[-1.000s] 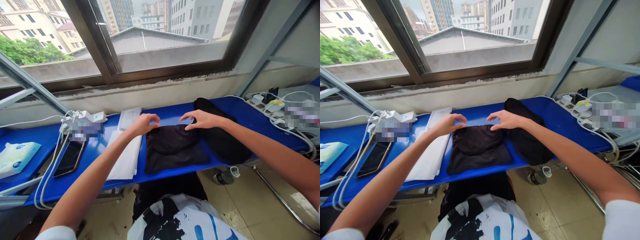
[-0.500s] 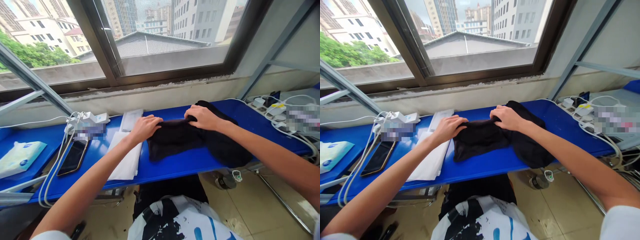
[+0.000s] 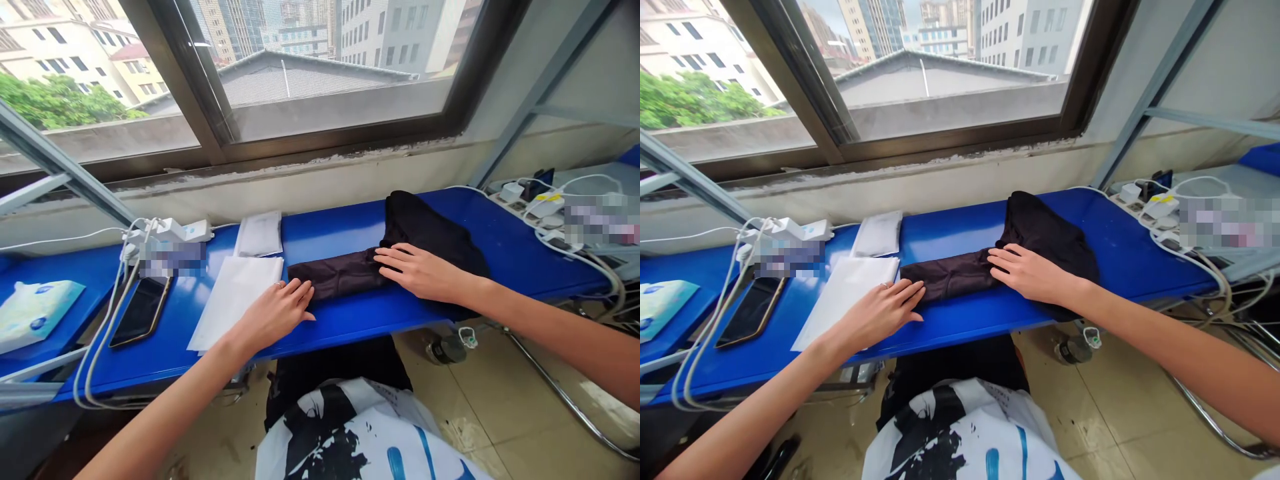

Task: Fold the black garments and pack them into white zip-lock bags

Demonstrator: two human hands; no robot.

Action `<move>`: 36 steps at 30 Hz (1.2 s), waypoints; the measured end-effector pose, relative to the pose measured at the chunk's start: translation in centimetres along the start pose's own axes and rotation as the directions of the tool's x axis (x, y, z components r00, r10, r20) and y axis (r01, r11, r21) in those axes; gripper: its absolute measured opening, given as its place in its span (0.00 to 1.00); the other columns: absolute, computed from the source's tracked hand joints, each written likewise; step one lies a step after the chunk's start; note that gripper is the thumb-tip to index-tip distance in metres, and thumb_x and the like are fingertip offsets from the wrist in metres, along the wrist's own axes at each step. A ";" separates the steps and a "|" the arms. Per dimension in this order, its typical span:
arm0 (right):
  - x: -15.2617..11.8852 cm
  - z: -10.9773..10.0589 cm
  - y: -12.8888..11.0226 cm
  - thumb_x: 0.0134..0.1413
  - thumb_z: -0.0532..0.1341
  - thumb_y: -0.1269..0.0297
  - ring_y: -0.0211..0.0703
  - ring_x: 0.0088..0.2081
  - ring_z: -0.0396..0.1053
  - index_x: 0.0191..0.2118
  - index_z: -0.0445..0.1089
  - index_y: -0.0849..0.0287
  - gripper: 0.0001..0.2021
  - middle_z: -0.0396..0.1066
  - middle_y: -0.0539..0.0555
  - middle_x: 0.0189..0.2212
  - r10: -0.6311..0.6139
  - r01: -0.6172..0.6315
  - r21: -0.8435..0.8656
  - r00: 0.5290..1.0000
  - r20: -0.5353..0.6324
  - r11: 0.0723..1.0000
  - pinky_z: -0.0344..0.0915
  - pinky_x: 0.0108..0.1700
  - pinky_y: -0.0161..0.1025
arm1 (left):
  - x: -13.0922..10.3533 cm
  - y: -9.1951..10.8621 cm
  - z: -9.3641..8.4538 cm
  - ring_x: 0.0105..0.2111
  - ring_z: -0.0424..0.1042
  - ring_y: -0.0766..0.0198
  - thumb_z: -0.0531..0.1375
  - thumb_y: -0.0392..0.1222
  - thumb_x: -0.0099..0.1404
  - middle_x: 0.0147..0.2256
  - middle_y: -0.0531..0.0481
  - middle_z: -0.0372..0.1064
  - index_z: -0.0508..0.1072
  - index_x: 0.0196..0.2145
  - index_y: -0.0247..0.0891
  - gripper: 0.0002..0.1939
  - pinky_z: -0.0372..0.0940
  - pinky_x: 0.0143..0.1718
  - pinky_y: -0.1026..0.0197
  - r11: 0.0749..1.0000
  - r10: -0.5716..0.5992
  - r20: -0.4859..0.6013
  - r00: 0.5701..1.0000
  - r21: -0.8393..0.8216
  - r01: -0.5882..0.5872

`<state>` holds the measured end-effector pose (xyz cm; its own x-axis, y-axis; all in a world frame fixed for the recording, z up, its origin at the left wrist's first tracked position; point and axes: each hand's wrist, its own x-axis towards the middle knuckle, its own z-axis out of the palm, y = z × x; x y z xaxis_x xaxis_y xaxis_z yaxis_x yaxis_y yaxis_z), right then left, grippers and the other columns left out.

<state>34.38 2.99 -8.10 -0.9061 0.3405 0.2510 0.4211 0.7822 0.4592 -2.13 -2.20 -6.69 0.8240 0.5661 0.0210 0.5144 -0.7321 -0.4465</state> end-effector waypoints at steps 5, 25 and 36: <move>-0.9 -0.2 -1.0 0.64 0.57 0.76 0.55 0.57 0.72 0.50 0.76 0.66 0.14 0.77 0.65 0.53 -0.028 0.036 0.153 0.998 -0.053 0.988 0.68 0.61 0.53 | 0.0 0.1 0.4 0.53 0.75 0.47 0.53 0.24 0.68 0.60 0.33 0.71 0.67 0.66 0.28 0.29 0.69 0.47 0.51 1.000 -0.026 0.097 0.995 -0.002 0.027; 7.4 -7.1 -4.5 0.73 0.54 0.50 0.41 0.31 0.68 0.36 0.71 0.56 0.18 0.73 0.52 0.31 0.645 -0.386 0.841 0.762 0.059 0.379 0.64 0.37 0.38 | 3.6 10.3 -0.1 0.57 0.71 0.52 0.50 0.28 0.75 0.52 0.39 0.73 0.62 0.62 0.38 0.21 0.71 0.55 0.50 0.526 -0.706 -0.266 0.657 -0.817 0.234; 21.0 1.8 -3.9 0.69 0.62 0.55 0.44 0.38 0.70 0.29 0.71 0.60 0.17 0.75 0.56 0.37 0.194 -0.368 0.741 0.929 0.314 0.562 0.50 0.35 0.37 | 0.5 12.7 0.0 0.36 0.74 0.58 0.55 0.40 0.77 0.42 0.42 0.69 0.63 0.66 0.37 0.23 0.73 0.39 0.55 0.236 -0.918 -0.046 0.394 -0.862 0.449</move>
<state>13.67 8.06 -6.14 -0.7728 0.6322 0.0547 0.5403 0.7008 -0.4658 4.80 -11.22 -12.40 -0.1367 0.8775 0.4597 0.6961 -0.2451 0.6748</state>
